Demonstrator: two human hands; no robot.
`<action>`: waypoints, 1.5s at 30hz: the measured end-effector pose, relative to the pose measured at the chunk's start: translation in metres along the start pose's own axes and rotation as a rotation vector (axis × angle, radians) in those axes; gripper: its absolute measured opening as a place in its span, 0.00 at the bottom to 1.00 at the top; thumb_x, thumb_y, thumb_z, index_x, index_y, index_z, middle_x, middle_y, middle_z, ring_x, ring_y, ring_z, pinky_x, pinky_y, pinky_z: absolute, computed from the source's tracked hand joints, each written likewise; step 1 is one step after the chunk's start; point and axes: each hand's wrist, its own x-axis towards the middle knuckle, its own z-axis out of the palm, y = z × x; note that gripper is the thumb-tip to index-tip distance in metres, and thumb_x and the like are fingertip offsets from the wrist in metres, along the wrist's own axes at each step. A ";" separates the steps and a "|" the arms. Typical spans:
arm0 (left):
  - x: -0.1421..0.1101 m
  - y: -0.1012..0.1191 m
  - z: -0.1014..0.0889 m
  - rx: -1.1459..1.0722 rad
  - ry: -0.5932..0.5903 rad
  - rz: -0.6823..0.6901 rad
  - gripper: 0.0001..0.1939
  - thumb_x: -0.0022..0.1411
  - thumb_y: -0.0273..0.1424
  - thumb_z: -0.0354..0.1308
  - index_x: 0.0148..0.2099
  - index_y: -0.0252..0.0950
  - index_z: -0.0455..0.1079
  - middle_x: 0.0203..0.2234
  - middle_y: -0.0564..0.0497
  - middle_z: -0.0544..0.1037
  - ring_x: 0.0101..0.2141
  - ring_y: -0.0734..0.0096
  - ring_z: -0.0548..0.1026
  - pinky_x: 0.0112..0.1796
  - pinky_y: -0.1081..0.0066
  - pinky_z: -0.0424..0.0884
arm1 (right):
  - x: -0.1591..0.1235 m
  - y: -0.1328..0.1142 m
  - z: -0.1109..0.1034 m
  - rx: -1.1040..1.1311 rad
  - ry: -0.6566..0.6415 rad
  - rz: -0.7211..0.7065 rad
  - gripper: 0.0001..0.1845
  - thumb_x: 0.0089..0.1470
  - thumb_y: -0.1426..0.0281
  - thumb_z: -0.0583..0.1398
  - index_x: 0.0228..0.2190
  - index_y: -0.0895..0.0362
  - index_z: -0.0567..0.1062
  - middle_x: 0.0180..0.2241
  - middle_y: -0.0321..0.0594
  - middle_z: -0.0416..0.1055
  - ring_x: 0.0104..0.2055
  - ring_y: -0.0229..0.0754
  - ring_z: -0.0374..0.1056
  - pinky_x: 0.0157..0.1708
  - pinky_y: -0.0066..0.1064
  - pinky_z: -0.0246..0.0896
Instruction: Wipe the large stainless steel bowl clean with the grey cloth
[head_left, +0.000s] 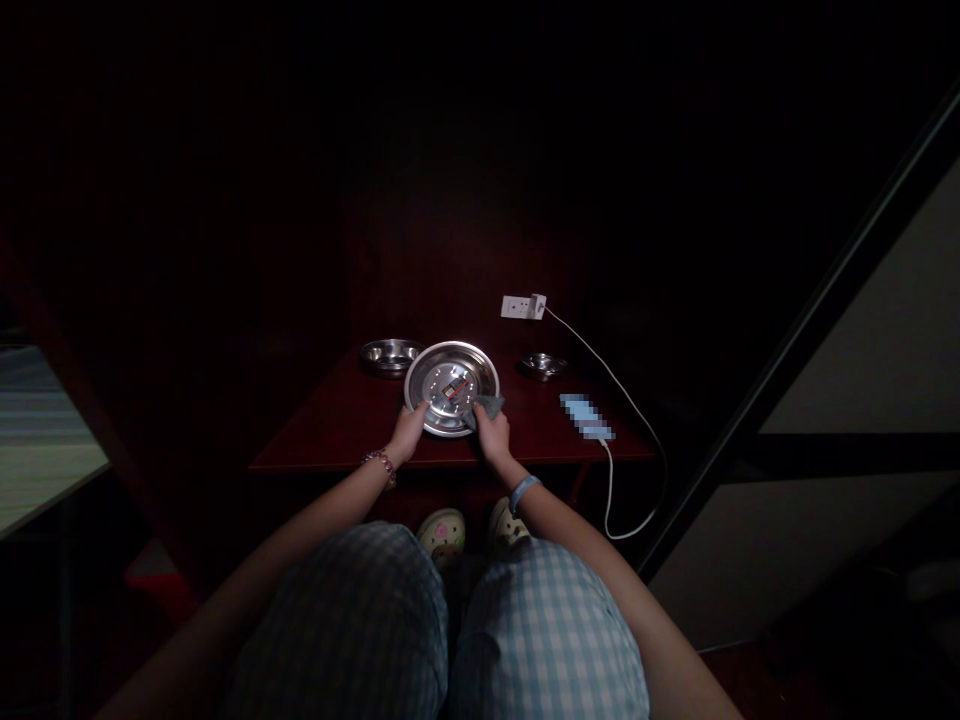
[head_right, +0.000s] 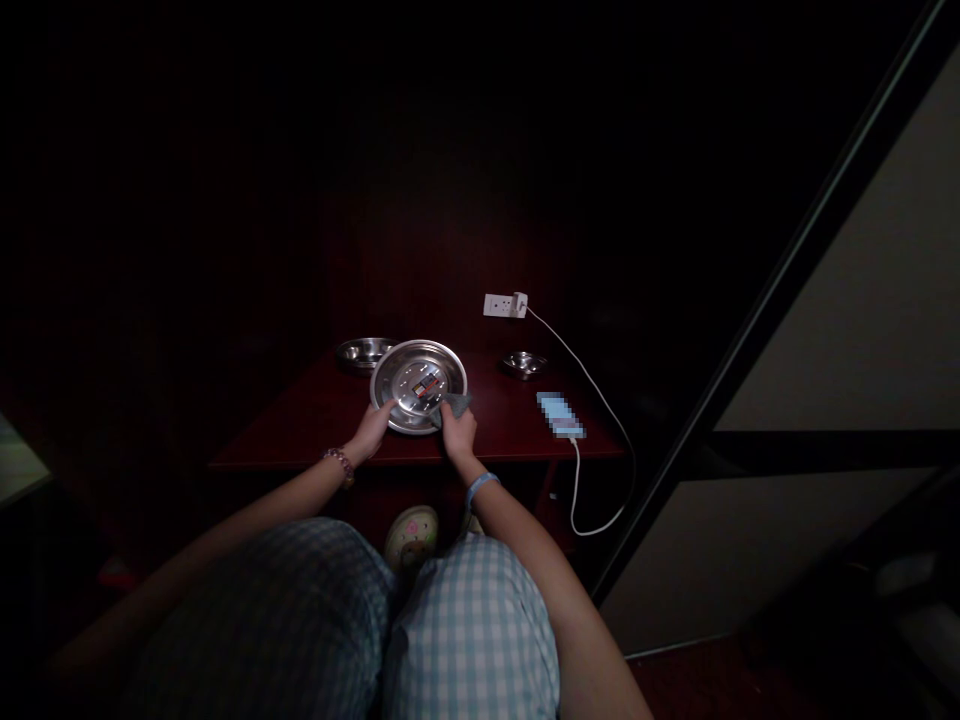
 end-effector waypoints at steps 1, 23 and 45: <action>0.000 0.000 0.000 -0.004 0.002 -0.001 0.10 0.52 0.25 0.61 0.39 0.34 0.75 0.39 0.44 0.83 0.45 0.59 0.79 0.54 0.59 0.68 | 0.000 0.000 0.000 -0.001 0.000 -0.001 0.16 0.52 0.61 0.60 0.36 0.59 0.80 0.40 0.48 0.81 0.45 0.49 0.76 0.45 0.33 0.67; 0.001 -0.001 0.001 0.042 -0.022 -0.006 0.15 0.56 0.23 0.58 0.46 0.32 0.75 0.44 0.43 0.82 0.49 0.60 0.78 0.56 0.60 0.67 | 0.003 0.005 0.002 0.030 0.005 -0.038 0.16 0.52 0.61 0.59 0.35 0.59 0.80 0.39 0.46 0.81 0.44 0.49 0.76 0.46 0.34 0.67; 0.005 -0.007 0.000 0.111 -0.031 0.015 0.13 0.54 0.23 0.57 0.43 0.33 0.74 0.43 0.42 0.81 0.47 0.60 0.78 0.55 0.60 0.67 | 0.008 0.014 0.006 0.147 0.336 -0.178 0.31 0.59 0.55 0.54 0.57 0.62 0.66 0.55 0.54 0.70 0.58 0.48 0.65 0.59 0.41 0.56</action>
